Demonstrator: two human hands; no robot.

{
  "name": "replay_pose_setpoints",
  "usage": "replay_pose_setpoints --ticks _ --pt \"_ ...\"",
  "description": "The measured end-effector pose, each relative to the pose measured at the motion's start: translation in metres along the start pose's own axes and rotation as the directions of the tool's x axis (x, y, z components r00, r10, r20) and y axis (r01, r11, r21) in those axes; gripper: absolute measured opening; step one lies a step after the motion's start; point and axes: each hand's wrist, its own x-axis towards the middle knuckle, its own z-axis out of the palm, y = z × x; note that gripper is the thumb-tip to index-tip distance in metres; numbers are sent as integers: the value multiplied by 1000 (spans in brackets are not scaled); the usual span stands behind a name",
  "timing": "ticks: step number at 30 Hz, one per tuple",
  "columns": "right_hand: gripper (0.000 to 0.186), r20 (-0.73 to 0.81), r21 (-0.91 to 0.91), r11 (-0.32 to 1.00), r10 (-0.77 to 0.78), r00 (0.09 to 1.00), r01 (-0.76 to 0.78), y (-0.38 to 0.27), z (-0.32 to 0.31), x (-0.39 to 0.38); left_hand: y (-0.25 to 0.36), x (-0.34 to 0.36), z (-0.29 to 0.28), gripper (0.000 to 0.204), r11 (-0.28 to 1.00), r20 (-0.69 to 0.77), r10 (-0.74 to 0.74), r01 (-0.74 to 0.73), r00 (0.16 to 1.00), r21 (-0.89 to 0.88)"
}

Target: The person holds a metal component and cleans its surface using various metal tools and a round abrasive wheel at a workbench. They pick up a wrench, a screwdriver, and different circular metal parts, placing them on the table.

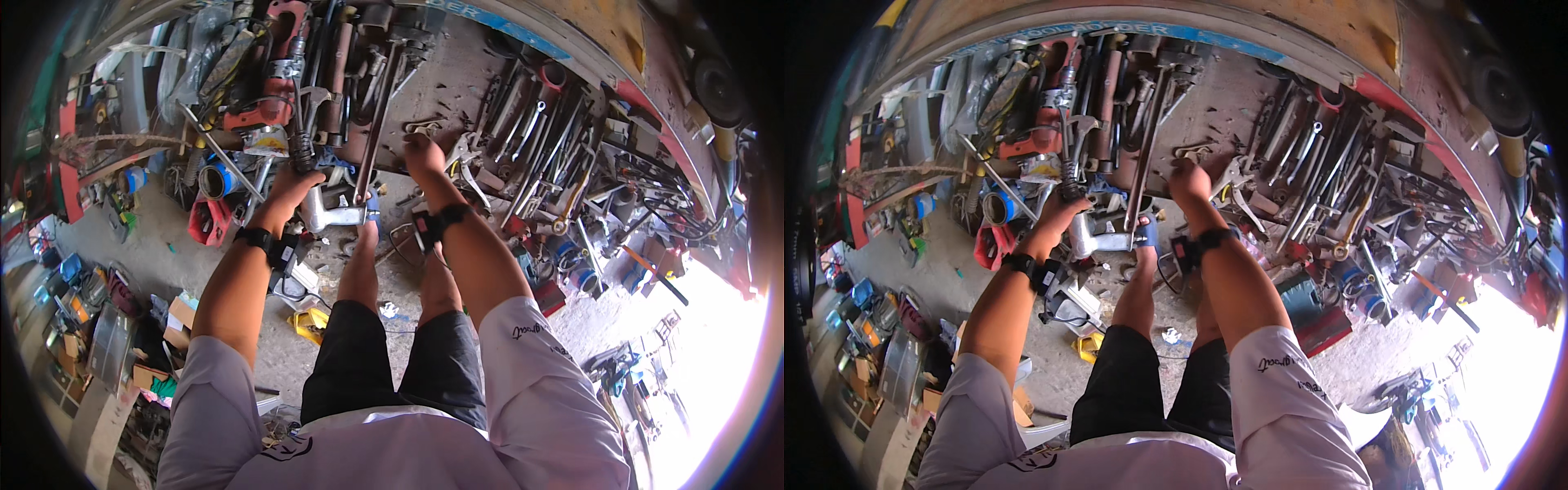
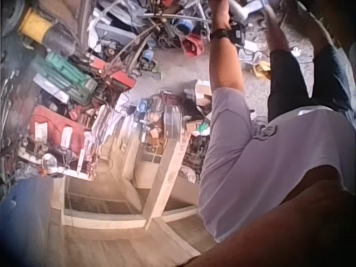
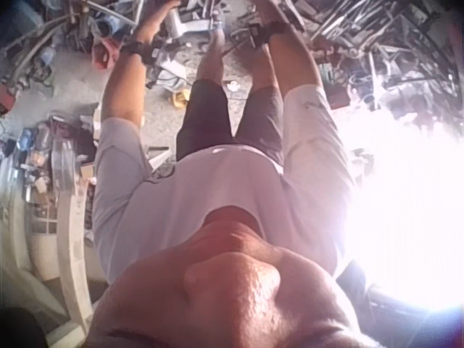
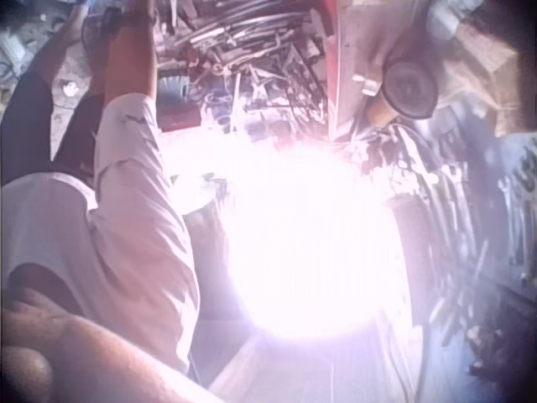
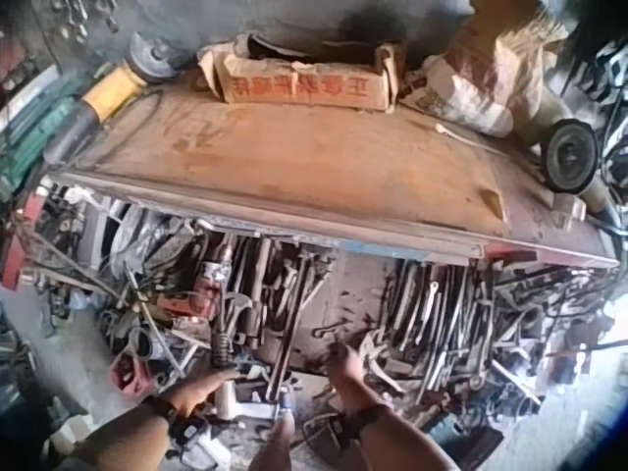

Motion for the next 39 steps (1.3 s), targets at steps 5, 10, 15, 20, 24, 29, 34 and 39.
replay_pose_setpoints --ticks 5,10,15,20,24,29,34,39 --pt "77 -44 -46 865 498 866 -500 58 -49 -27 10 13 47 32 992 25 22 -19 999 -121" --pt "102 -238 41 765 632 737 -643 29 -19 -36 17 19 88 38 994 84 -83 88 993 -57" --pt "92 -70 63 791 612 788 -609 22 -27 -25 -9 37 98 45 1000 -58 4 -5 998 -6" --pt "87 -76 86 818 575 814 -569 26 -61 -33 21 15 78 27 994 90 -80 85 993 -61" --pt "27 109 342 884 299 948 -318 25 -86 -47 26 -12 50 29 803 401 -287 447 870 -394" --pt "27 88 446 893 28 996 -64 -92 -80 -53 36 -56 29 28 631 479 -112 435 870 -642" --pt "72 34 262 956 -147 989 133 -146 -27 8 48 -94 0 31 632 223 108 106 969 -768" --pt "69 480 344 920 -346 806 190 -154 -36 -4 38 -92 -44 34 646 35 109 -44 993 -762"
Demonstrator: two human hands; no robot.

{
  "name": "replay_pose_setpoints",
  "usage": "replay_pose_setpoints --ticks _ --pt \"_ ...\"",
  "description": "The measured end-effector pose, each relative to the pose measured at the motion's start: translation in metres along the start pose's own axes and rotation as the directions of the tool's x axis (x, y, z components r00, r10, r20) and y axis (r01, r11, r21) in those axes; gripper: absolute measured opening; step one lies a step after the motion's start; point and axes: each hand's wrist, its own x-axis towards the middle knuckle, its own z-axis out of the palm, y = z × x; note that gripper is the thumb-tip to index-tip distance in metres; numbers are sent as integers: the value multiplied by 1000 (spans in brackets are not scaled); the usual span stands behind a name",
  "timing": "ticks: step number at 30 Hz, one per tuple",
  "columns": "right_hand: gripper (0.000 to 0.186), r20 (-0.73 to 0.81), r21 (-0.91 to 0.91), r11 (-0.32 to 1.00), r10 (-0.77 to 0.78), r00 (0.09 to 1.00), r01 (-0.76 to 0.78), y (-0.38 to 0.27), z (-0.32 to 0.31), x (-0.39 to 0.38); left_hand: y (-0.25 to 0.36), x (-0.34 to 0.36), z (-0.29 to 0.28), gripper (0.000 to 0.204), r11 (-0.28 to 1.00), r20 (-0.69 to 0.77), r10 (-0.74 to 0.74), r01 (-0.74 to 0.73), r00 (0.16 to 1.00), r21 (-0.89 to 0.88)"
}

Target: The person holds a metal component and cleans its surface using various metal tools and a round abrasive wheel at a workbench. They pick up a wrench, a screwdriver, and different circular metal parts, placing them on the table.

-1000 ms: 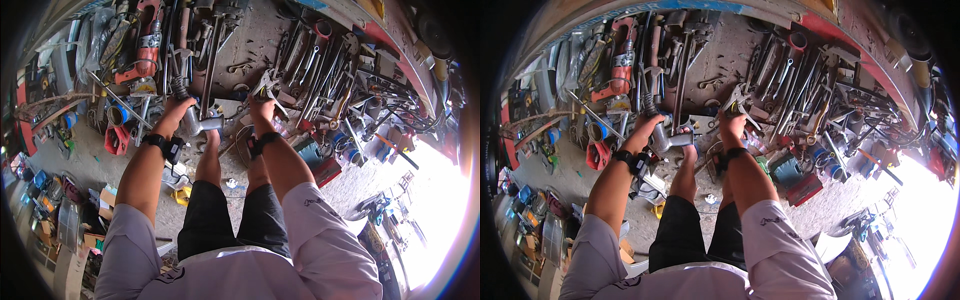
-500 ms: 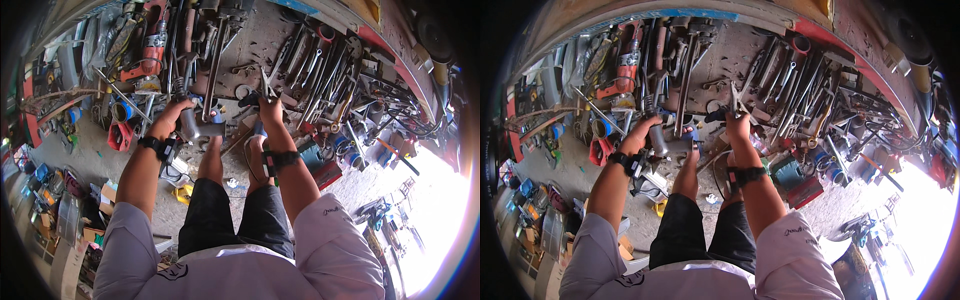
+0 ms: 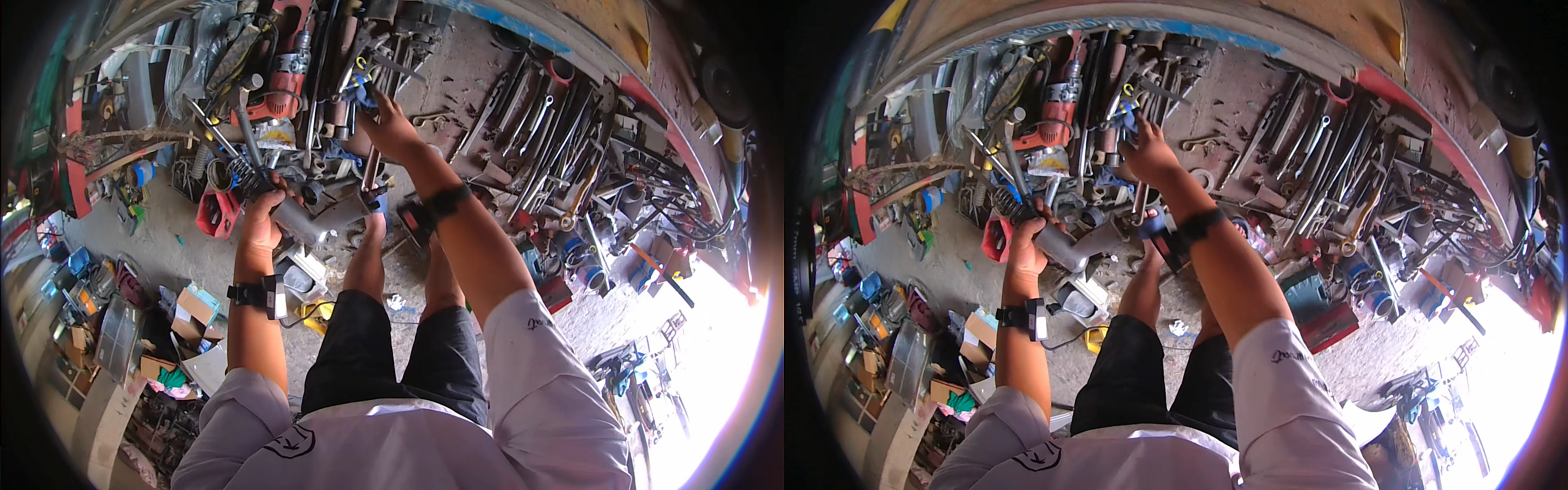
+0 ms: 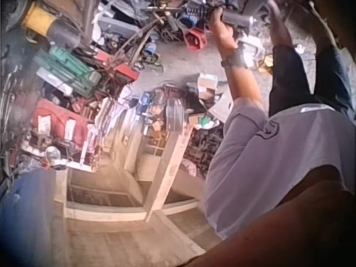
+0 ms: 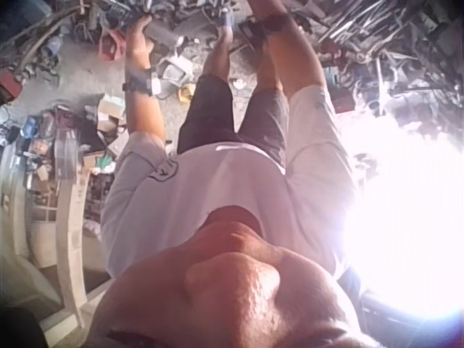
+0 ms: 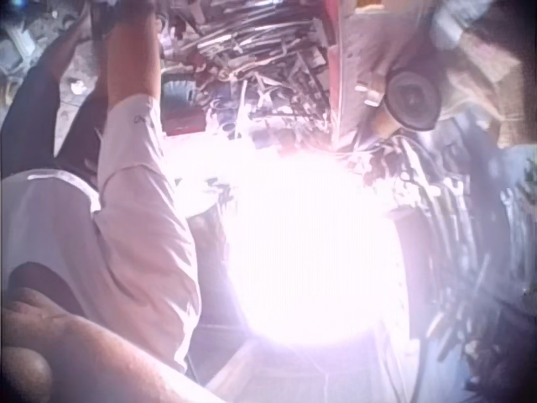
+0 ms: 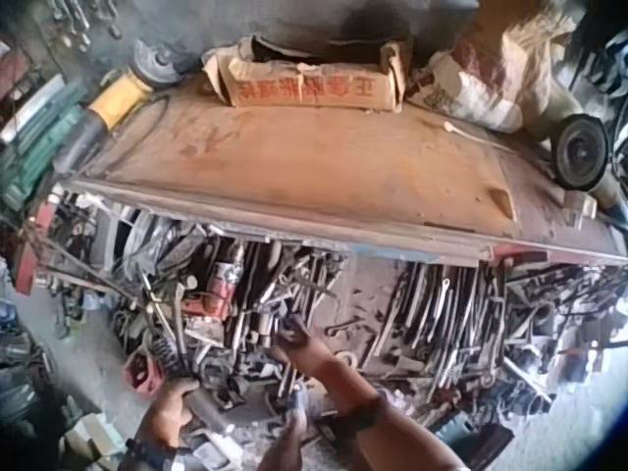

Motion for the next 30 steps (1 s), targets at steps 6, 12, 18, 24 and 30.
replay_pose_setpoints --ticks 6,12,18,24,30 --pt "61 654 631 590 -55 755 -504 -30 -30 -130 19 21 3 28 962 -135 -185 208 973 177" --pt "53 506 725 522 39 862 -449 9 -22 -162 -15 60 16 25 901 -91 -56 90 994 425" --pt "35 340 938 7 178 924 -346 46 -70 -148 -19 87 23 34 762 -154 -18 113 988 637" --pt "26 50 995 -91 53 997 -45 -5 -119 -151 -31 92 33 32 647 -77 68 15 995 762" --pt "23 -66 994 -97 -168 984 50 -65 -146 -152 -37 85 40 32 518 -85 99 21 991 855"
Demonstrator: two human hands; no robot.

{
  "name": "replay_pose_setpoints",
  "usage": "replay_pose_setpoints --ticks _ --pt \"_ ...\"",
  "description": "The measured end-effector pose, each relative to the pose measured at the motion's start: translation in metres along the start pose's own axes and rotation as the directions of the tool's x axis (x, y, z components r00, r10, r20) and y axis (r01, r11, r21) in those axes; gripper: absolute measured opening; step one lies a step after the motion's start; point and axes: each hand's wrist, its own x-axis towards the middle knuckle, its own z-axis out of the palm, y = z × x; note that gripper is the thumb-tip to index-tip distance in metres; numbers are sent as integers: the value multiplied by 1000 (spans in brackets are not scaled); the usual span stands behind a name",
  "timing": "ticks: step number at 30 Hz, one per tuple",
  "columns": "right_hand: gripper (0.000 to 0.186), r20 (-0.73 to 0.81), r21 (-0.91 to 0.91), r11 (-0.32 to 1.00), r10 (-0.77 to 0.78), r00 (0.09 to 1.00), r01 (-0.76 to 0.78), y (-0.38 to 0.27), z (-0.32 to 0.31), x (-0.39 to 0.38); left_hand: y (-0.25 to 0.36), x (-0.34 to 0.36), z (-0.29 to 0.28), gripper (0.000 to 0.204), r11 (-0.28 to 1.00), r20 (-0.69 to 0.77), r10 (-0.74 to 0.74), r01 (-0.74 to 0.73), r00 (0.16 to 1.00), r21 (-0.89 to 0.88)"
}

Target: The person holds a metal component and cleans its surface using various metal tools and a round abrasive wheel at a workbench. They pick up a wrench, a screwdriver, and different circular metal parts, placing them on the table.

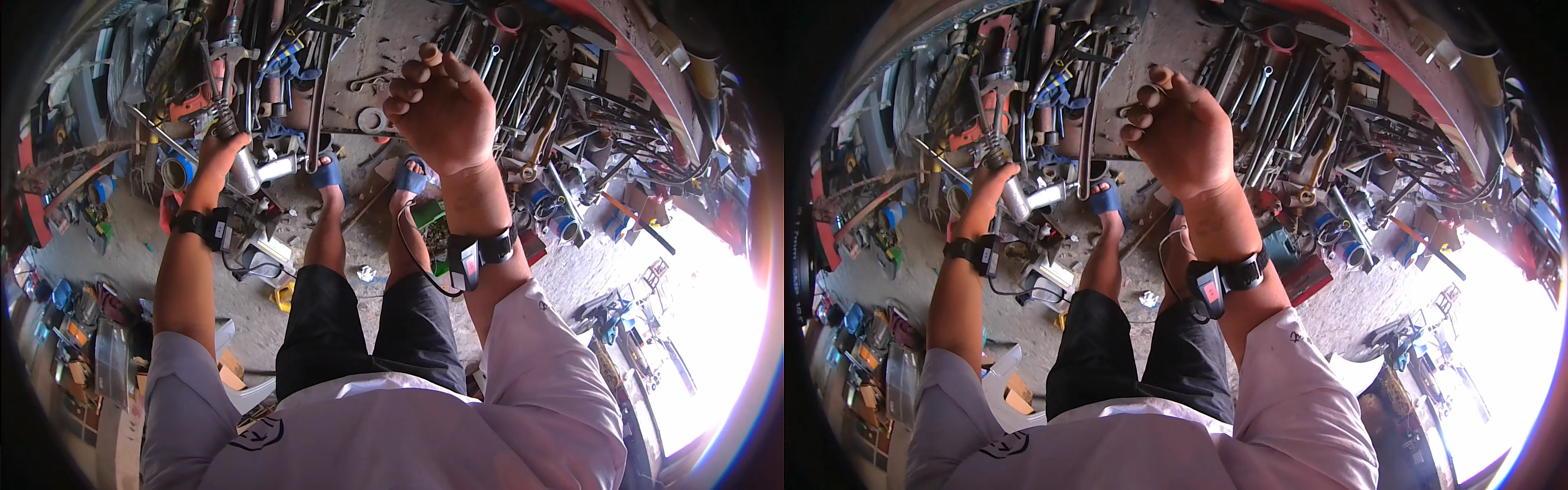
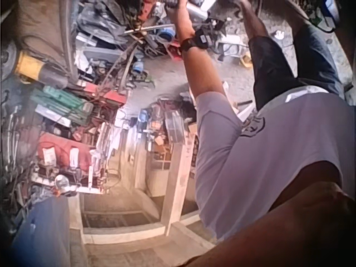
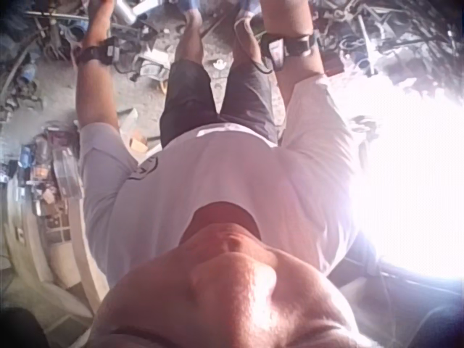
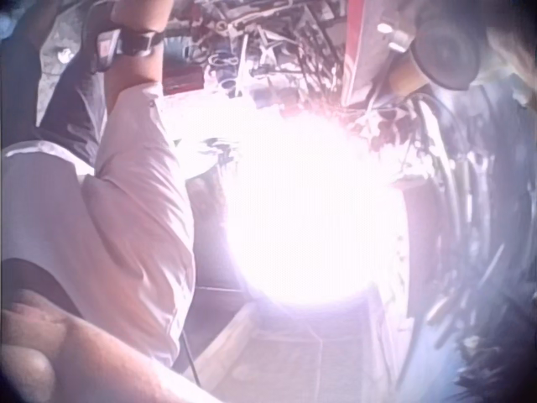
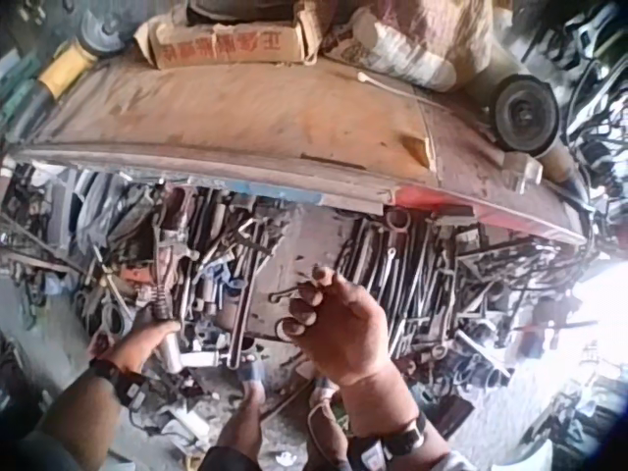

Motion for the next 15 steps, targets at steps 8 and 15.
replay_pose_setpoints --ticks 8,15 --pt "22 98 -152 988 8 995 7 5 79 -11 -29 12 6 41 989 -8 33 -31 999 142" --pt "27 354 -80 993 -48 934 81 18 121 -6 -60 22 0 38 987 -40 -2 8 999 159"
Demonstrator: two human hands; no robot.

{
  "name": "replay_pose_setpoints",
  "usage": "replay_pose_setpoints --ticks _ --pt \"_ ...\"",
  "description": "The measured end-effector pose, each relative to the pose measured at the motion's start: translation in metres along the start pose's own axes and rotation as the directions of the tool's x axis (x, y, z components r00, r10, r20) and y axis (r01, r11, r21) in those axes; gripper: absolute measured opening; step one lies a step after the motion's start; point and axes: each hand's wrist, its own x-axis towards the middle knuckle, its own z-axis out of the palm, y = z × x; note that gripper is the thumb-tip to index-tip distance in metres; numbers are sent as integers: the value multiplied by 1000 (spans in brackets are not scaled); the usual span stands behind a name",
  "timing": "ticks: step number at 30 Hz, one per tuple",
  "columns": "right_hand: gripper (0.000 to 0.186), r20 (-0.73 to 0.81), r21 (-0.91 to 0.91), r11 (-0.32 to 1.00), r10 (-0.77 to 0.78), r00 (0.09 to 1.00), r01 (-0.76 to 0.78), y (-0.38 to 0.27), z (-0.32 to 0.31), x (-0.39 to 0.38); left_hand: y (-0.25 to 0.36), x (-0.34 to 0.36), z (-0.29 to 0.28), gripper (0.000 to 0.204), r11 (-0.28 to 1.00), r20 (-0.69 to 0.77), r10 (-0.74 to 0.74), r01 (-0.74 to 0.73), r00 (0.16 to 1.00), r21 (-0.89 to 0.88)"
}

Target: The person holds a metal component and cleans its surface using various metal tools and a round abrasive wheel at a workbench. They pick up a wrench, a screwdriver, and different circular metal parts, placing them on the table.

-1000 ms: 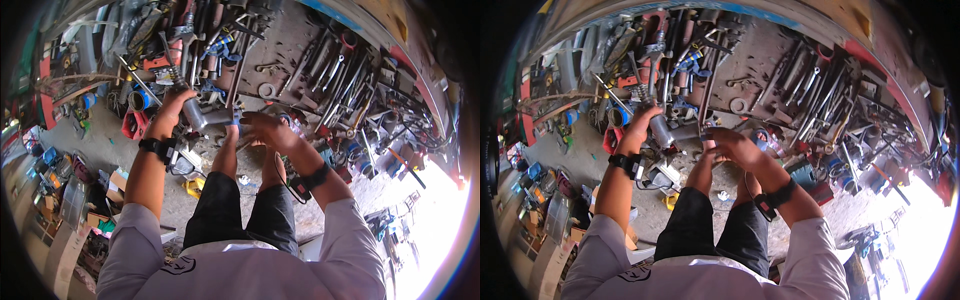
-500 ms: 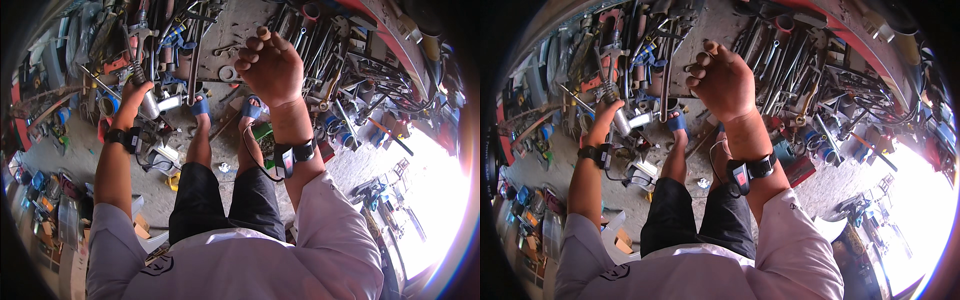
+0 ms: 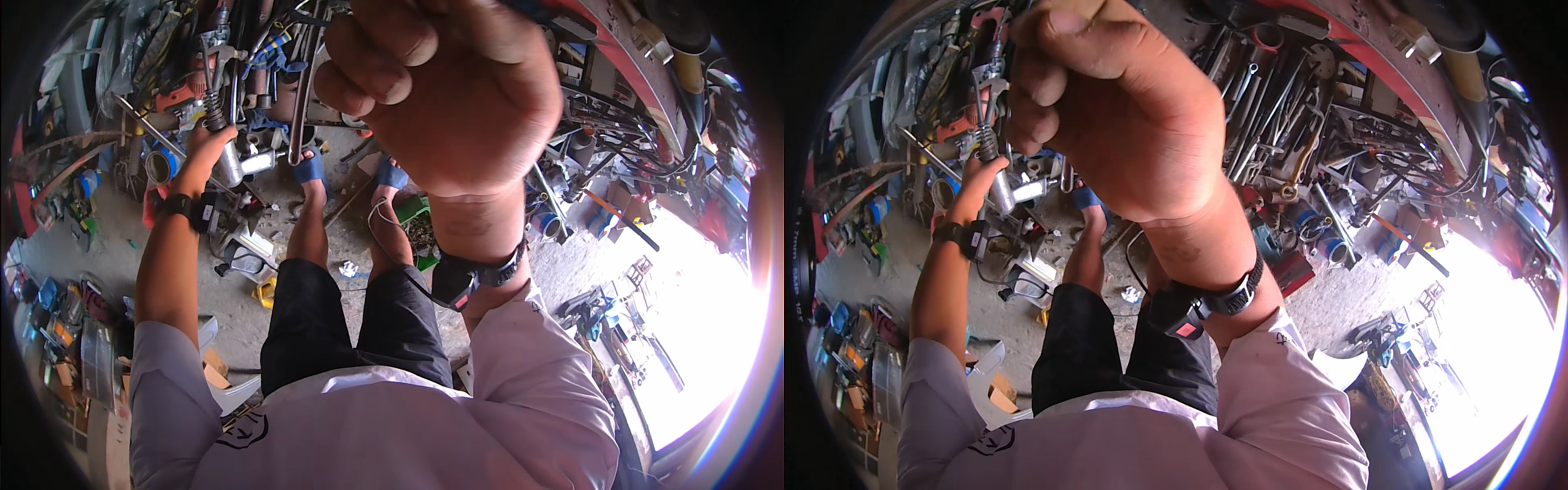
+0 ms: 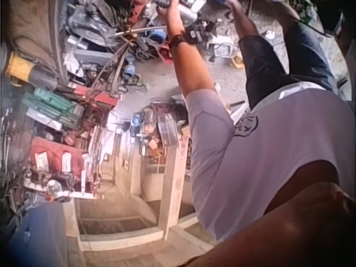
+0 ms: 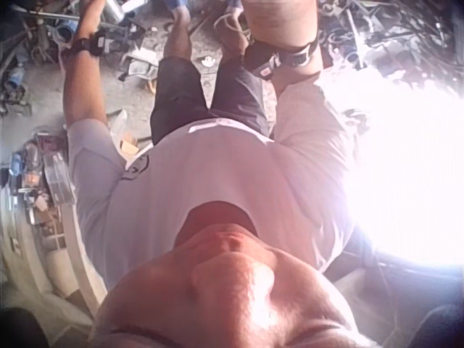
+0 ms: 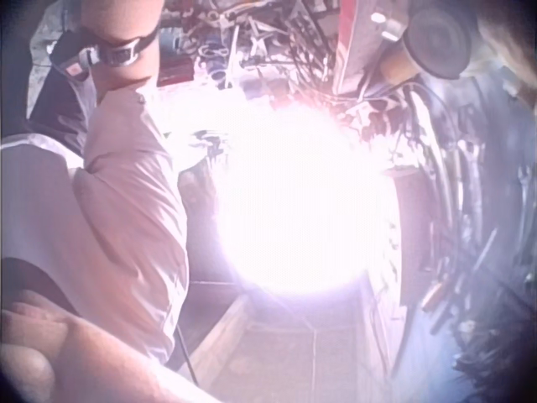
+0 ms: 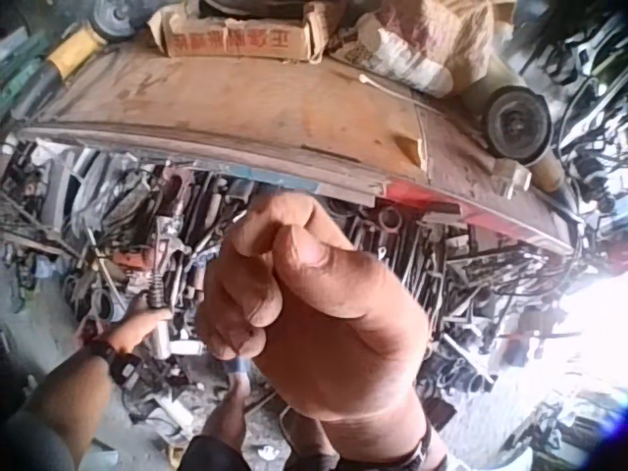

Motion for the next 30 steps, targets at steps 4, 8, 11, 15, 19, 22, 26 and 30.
replay_pose_setpoints --ticks 4,8,11,15,19,22,26,30 --pt "38 133 242 970 0 991 -33 -1 9 11 7 -7 4 37 996 30 42 -39 999 -82" --pt "34 186 319 947 -15 983 -46 3 11 12 3 -12 1 33 998 66 -31 34 997 -47" --pt "32 218 354 934 -26 976 -54 4 11 15 4 -20 5 34 998 68 -55 55 996 -6" --pt "29 260 392 918 -48 964 -60 9 12 26 -19 -17 1 38 998 95 -53 54 994 -11" --pt "26 284 411 909 -55 957 -69 11 9 29 -14 -29 4 38 998 97 -65 65 993 6" --pt "24 301 418 905 -52 952 -83 12 12 32 -10 -36 3 38 997 119 -56 62 991 -46" --pt "22 321 433 896 -52 946 -98 16 14 33 -11 -41 -1 37 997 99 -59 63 993 -42" --pt "21 339 445 888 -48 940 -116 19 14 35 -6 -50 -3 37 998 78 -55 52 995 37"
